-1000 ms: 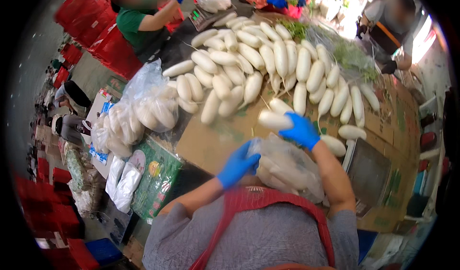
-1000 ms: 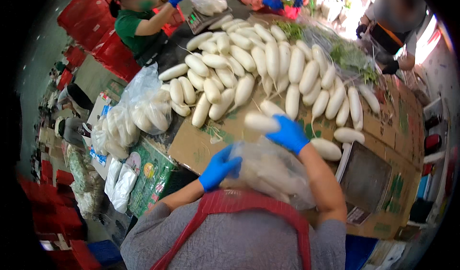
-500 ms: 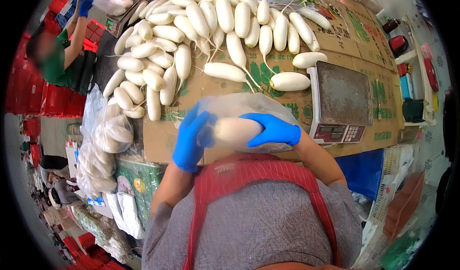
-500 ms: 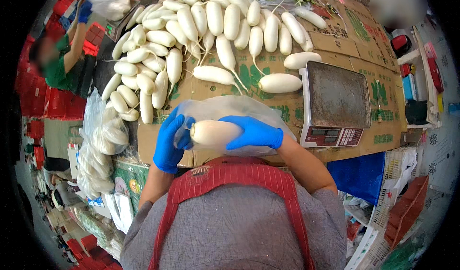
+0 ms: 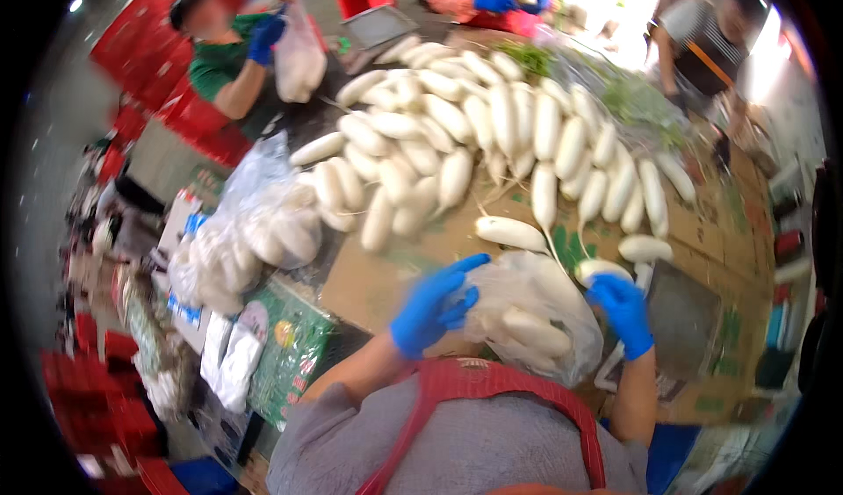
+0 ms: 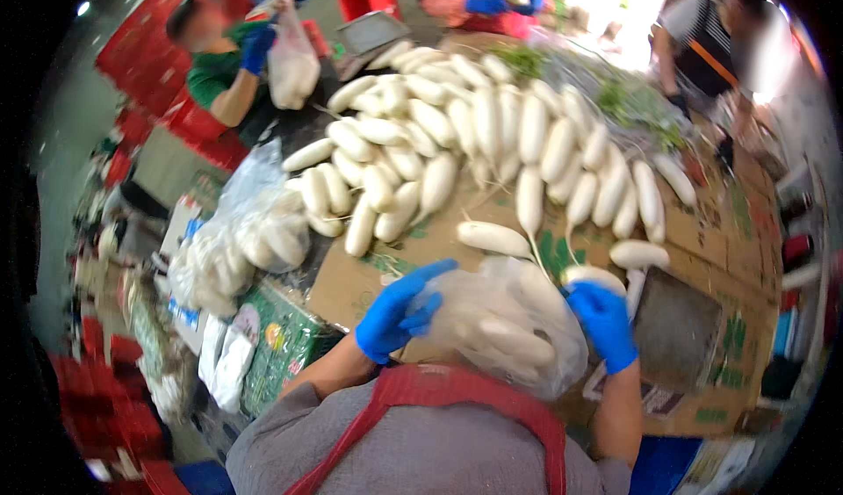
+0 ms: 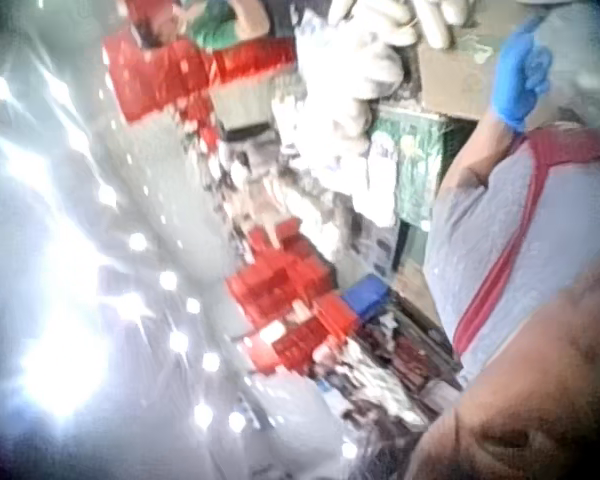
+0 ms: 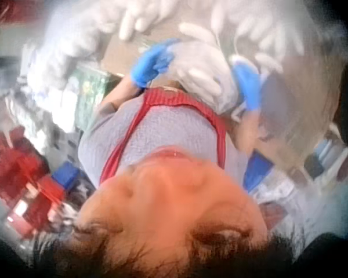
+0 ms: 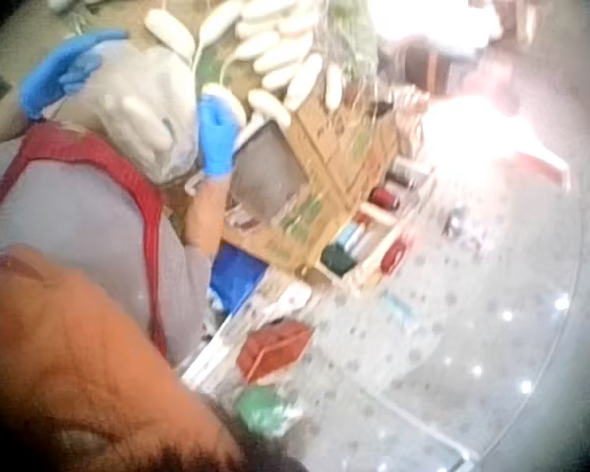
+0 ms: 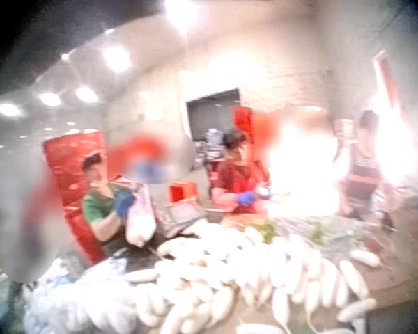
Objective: The person sorts and packs white radishes into plastic bags at a busy market stall. They repeatedly pick up radishes from a large pile, place them into bags, and weigh the bags on a digital scale before moving them aside.
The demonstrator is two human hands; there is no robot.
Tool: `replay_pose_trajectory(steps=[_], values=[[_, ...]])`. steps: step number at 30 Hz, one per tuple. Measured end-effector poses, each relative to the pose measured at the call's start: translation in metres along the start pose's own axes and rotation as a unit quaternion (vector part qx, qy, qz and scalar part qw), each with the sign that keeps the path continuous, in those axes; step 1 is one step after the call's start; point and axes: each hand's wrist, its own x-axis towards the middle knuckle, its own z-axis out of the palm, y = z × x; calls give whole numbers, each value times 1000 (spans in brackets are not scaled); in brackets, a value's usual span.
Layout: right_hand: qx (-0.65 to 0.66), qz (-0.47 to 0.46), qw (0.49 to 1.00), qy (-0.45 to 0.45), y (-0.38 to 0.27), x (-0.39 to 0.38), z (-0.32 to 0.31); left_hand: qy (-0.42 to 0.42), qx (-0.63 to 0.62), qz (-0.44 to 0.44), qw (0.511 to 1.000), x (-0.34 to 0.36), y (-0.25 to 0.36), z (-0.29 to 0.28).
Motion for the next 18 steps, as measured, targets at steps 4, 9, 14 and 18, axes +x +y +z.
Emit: replay_pose_trajectory(steps=[4, 9, 14, 18], values=[[-462, -75, 879, 93, 102, 60, -44, -48, 14, 29, 998, -3, 4, 2], [-466, -14, 882, 67, 80, 71, -26, -50, -20, 47, 997, -10, -2, -2], [-59, -99, 988, 98, 40, 42, -15, -35, 14, 52, 998, -3, -15, -10], [-68, -172, 973, -136, -71, -3, 12, -46, 39, 50, 997, 3, -20, -5]])
